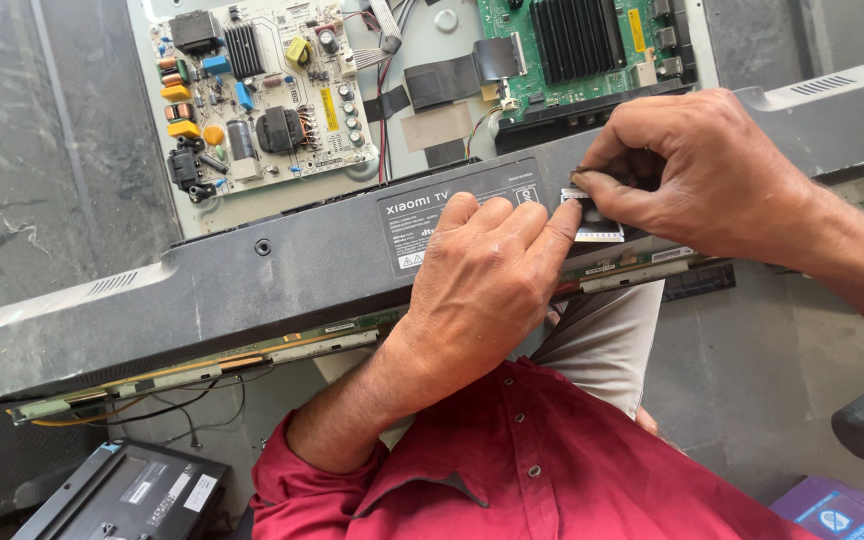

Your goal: The person cleans a ribbon cable connector on a disassembled TV using a small tool, then applies blue tape to secure the cable along the panel edge.

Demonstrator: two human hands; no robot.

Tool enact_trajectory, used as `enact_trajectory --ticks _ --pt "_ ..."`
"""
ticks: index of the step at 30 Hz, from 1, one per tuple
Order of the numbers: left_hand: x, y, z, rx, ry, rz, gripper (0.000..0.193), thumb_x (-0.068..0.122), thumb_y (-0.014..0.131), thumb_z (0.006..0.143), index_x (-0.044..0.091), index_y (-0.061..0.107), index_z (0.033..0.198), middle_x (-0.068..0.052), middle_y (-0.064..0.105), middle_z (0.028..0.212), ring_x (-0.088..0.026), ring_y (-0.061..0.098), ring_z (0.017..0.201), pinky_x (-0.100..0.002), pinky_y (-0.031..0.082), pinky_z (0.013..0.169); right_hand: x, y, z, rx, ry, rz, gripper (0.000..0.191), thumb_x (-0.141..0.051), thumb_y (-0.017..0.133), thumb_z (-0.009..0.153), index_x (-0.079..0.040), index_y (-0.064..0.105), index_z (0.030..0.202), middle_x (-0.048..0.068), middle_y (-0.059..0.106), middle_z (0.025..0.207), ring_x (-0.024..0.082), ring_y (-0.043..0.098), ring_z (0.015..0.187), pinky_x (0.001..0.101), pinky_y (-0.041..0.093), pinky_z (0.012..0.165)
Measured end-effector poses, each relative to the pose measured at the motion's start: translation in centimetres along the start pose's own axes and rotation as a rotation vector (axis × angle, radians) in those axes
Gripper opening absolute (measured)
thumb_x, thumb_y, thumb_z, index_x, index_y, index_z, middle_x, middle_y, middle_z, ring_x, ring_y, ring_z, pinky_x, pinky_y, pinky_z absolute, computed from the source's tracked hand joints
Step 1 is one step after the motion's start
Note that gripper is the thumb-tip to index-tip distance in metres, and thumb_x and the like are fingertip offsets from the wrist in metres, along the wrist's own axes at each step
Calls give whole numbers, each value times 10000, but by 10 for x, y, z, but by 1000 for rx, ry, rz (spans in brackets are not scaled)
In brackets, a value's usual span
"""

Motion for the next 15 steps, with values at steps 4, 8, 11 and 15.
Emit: enact_trajectory --ticks 4,8,11,15 --pt "-1 1 1 7 0 21 408 151 677 914 0 675 1293 -38 568 878 -215 575 863 -389 406 824 1 0 0 -31 -12 3 148 -127 804 839 -3 746 893 98 725 741 158 692 616 309 537 579" --pt "-1 2 1 8 -7 6 400 135 668 906 0 681 1283 -35 566 856 -217 571 838 -394 400 798 2 0 1 -20 7 15 149 -127 801 852 2 739 895 98 720 739 154 692 614 307 538 576" --pt "-2 1 1 11 -14 7 394 133 664 913 1 679 1284 -35 568 866 -215 575 850 -391 405 811 2 0 1 -30 4 26 141 -122 798 837 -4 745 892 90 727 738 151 697 615 304 542 575" --pt "-2 1 2 9 -11 -15 419 143 678 885 1 680 1280 -38 564 850 -219 568 831 -396 399 793 1 1 3 -6 5 -19 147 -120 802 855 8 742 894 105 709 722 163 674 594 315 528 570"
Point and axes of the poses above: each hand's wrist, its own z-axis towards the middle knuckle, its own y-axis out of the palm, x = y × z, the point moved 4 cm from there along z, towards the middle knuckle
